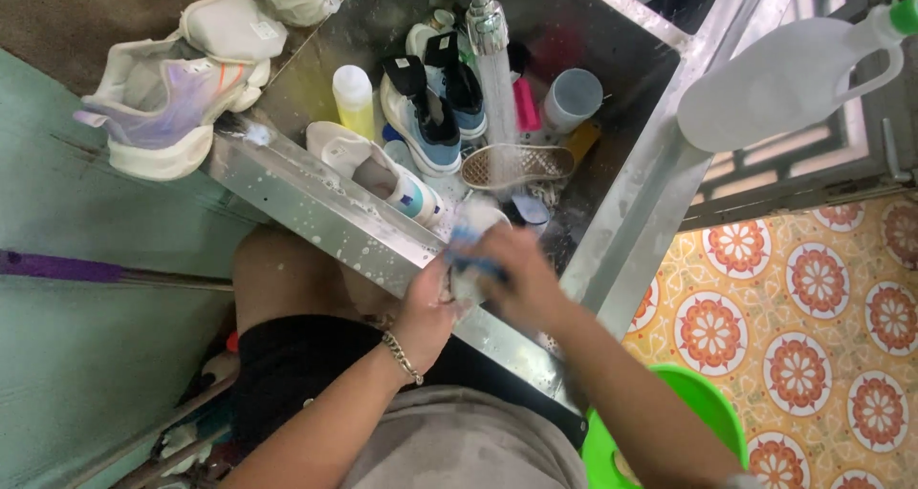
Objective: Washing and scrubbing various pairs of sneakers in a utility sink using a brush and water.
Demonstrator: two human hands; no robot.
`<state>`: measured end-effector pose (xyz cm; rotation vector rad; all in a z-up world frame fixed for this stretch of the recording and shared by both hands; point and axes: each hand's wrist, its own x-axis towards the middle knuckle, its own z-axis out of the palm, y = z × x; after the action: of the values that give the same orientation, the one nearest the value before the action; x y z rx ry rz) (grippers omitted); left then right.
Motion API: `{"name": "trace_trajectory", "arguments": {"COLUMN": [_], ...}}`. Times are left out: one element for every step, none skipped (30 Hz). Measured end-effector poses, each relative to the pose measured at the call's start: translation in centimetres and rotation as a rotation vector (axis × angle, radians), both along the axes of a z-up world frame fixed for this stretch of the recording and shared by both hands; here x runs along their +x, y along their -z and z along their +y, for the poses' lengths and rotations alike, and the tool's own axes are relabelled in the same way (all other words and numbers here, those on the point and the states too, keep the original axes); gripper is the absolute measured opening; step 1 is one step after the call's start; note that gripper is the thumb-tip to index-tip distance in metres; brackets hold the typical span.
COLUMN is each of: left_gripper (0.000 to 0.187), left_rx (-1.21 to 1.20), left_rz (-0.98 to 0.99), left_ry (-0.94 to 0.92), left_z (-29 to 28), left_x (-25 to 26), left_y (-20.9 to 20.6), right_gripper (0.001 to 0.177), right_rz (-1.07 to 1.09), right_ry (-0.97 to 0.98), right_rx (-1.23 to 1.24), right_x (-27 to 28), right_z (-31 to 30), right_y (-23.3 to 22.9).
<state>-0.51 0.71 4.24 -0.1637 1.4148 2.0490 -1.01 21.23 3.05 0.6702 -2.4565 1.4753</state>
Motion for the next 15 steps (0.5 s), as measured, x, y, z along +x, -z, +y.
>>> {"name": "trace_trajectory", "arguments": {"left_gripper": [0.104,0.101,0.097,0.097,0.101,0.105,0.105,0.098,0.092,0.092,0.096,0.101,0.101,0.103,0.105], "left_rx": [0.003,-0.013,-0.029,-0.028,-0.013,0.004,0.008,0.017,0.026,0.021,0.012,0.007,0.008,0.005,0.002], "left_rz": [0.003,0.021,0.040,0.041,0.032,0.027,0.032,0.051,0.071,0.066,0.053,0.051,0.055,0.054,0.052], "left_ry": [-0.002,-0.001,0.001,0.004,0.016,0.027,0.028,-0.020,-0.068,-0.069,-0.031,0.010,0.012,0.023,0.034], "left_z": [0.2,0.0,-0.2,-0.4,-0.6,-0.7,-0.2,0.2,0.6,0.2,-0.3,-0.4,-0.6,-0.7,-0.7], "left_x": [-0.1,0.1,0.4,0.5,0.5,0.3,0.5,1.0,1.6,1.4,1.3,0.7,0.7,0.7,0.7], "left_y": [0.3,0.5,0.8,1.3,1.8,2.2,2.9,3.7,4.5,3.3,2.1,1.0,1.0,1.1,1.2], "right_gripper": [0.026,0.030,0.035,0.035,0.031,0.028,0.028,0.028,0.028,0.028,0.029,0.032,0.032,0.030,0.029], "right_rz": [0.003,0.015,0.026,0.028,0.036,0.047,0.053,0.036,0.019,0.013,-0.001,-0.006,-0.001,-0.012,-0.024], "right_ry": [-0.002,0.010,0.022,0.025,0.081,0.135,0.136,0.080,0.023,0.023,0.072,0.125,0.127,0.147,0.167], "right_rx": [0.003,-0.010,-0.022,-0.021,0.054,0.132,0.135,0.103,0.071,0.067,0.066,0.070,0.070,0.052,0.033], "right_x": [-0.1,0.2,0.6,0.2,-0.3,-1.0,-0.4,0.5,1.4,0.9,0.5,-0.3,-0.3,-0.3,-0.3], "right_z": [0.2,0.1,-0.1,1.1,2.3,3.7,2.0,0.3,-1.5,-0.7,0.2,1.3,1.0,0.8,0.6], "right_y": [-0.2,-0.2,-0.3,-0.1,0.1,0.2,-1.2,-2.4,-3.6,-2.3,-1.1,0.1,-0.6,-1.3,-2.0]}}
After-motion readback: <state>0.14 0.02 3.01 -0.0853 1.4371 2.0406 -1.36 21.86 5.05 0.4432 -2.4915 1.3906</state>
